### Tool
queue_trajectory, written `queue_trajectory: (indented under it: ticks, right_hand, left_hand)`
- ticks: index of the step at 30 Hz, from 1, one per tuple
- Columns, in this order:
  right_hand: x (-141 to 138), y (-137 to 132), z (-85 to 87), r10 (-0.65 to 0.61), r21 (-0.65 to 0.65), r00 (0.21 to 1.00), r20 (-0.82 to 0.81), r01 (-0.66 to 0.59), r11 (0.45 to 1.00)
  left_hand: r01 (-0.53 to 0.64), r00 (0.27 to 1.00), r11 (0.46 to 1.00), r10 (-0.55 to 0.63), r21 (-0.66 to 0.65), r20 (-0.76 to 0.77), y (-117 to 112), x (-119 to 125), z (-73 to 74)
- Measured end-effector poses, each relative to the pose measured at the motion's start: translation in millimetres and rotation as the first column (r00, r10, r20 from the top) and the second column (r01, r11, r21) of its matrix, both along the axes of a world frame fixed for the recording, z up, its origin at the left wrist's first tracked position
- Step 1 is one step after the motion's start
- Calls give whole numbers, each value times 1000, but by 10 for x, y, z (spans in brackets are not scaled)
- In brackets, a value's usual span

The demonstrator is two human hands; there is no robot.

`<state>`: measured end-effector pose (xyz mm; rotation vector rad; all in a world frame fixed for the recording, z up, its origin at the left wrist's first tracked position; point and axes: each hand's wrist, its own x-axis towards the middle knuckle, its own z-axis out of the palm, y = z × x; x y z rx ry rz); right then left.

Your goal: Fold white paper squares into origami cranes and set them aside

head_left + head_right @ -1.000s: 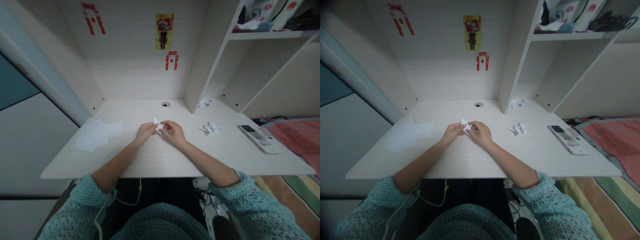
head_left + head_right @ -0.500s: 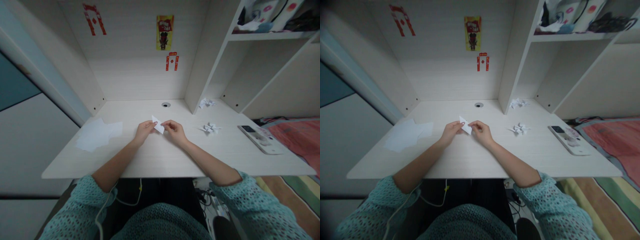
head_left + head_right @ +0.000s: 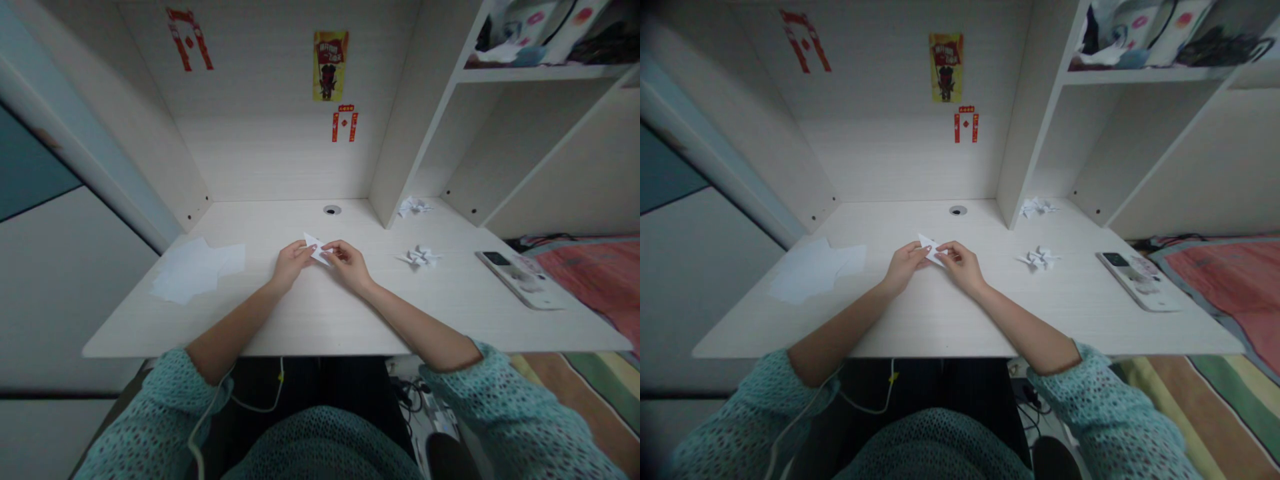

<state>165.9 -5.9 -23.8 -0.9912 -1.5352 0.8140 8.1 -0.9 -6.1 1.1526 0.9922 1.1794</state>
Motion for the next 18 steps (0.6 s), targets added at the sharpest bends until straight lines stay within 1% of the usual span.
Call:
queue_trajectory:
  ticks: [3,6,10,14,18]
  right_hand:
    - [1,9,-11,-2,-1,1000,-14,2,1000]
    - [1,22,-21,-13,19,1000,11,13,1000]
    - [7,10,-12,7,40,999,45,-9,999]
    - [19,-45,22,-11,116,990,143,-6,993]
    - [16,-85,49,-58,167,971,233,19,986]
  left_hand:
    - [10,1000,1000,-10,5,2,2,2,-1]
    - [15,1000,1000,-15,-5,18,6,-1,-8]
    - [14,999,999,-13,-33,45,-3,-3,-1]
    - [18,999,999,-17,-42,36,-27,11,17]
    - [1,1000,1000,-1,2,12,-34,25,18]
